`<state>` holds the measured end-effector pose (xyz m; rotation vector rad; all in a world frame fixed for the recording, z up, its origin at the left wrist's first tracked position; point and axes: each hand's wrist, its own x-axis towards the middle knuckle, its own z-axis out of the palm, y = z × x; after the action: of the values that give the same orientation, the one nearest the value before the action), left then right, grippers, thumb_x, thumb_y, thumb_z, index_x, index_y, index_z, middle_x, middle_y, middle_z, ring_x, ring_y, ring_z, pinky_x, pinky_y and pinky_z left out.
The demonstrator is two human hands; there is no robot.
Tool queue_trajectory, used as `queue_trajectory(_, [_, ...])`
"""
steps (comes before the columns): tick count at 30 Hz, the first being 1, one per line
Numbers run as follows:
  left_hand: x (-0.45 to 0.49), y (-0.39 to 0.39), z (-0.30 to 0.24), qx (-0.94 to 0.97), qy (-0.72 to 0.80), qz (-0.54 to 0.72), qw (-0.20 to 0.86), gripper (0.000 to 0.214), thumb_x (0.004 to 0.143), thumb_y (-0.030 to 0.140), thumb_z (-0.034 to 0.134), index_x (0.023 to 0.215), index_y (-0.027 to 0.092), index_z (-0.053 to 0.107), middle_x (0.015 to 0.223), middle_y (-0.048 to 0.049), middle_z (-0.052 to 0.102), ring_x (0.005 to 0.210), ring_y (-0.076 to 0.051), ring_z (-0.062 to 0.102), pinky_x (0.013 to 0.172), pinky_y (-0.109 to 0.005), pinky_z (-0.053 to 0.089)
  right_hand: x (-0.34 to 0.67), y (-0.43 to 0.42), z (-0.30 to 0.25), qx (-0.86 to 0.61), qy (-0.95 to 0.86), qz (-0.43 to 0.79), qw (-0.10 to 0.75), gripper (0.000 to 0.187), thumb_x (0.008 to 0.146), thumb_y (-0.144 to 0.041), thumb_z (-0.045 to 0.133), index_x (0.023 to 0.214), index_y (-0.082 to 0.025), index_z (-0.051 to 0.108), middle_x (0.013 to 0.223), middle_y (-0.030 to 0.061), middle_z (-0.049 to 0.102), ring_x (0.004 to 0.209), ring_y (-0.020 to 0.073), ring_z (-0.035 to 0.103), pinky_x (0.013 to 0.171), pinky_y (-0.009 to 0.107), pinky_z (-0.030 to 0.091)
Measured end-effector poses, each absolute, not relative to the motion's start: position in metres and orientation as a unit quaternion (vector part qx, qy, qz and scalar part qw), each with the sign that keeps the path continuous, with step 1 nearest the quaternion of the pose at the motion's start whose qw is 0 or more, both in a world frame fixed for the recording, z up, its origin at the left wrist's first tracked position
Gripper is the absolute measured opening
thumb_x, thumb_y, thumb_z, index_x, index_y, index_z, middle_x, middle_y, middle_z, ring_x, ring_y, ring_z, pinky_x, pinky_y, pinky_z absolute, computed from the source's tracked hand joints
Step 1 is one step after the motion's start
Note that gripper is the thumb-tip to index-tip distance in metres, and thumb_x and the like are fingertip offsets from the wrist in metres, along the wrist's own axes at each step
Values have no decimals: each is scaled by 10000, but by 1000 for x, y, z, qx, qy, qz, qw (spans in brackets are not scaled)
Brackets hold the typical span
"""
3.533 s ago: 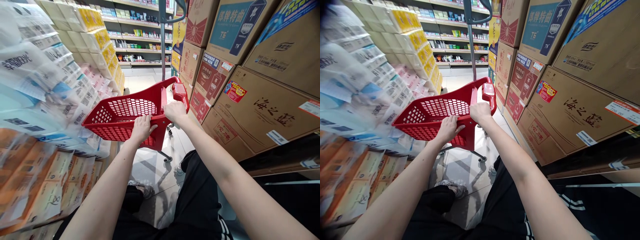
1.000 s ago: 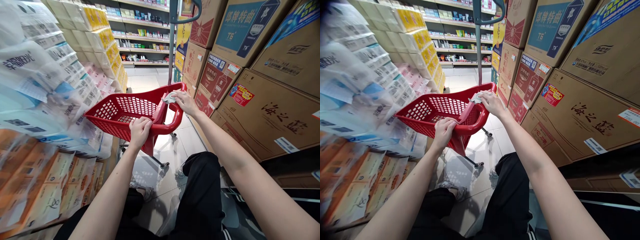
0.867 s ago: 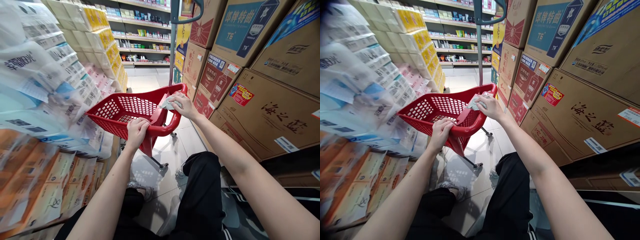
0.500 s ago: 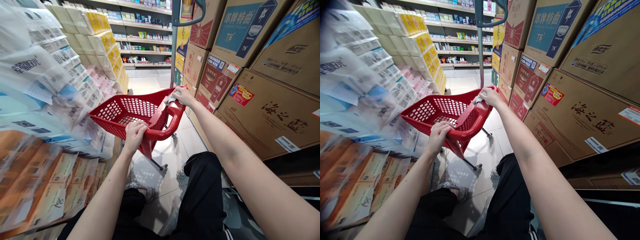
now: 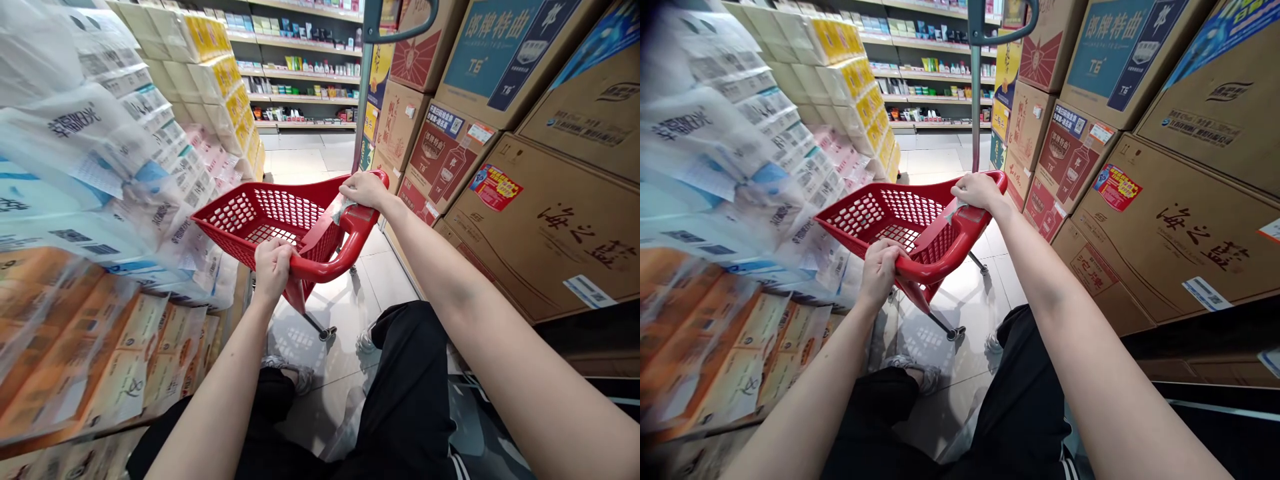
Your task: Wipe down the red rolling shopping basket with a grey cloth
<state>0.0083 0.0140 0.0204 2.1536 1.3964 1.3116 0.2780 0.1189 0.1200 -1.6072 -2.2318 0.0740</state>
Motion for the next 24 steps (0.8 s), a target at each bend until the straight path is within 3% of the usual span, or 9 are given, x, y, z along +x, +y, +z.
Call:
queue_trajectory(5, [-5,8,22,735,500,434,144,429,942,315,304,614,237,570,810,-27,621,858,-188,570,890,-363,458,270,85,119,-516,-826,36,227,402,918,-356,416,788,-173,750,774,27,699,790,187,619,739,282,386])
queue_trajectory(12, [-19,4,25,758,481,405,175,454,942,338,284,621,237,588,778,-32,616,836,-192,562,869,-357,454,261,24,115,-440,-850,45,286,378,948,-381,424,886,-206,753,958,22,726,865,177,617,759,274,401])
queue_trajectory(20, [8,7,27,779,443,410,169,445,940,311,307,616,225,600,751,-31,595,816,-191,555,852,-362,430,284,54,129,-581,-798,-5,164,357,882,-373,471,737,-177,732,727,39,688,744,179,588,650,272,309])
queue_trajectory(24, [21,1,23,773,443,433,137,454,952,321,283,623,229,582,747,-32,590,828,-197,546,877,-370,414,285,59,129,-568,-807,-23,163,337,846,-341,479,662,-163,699,652,40,641,671,160,535,619,279,272])
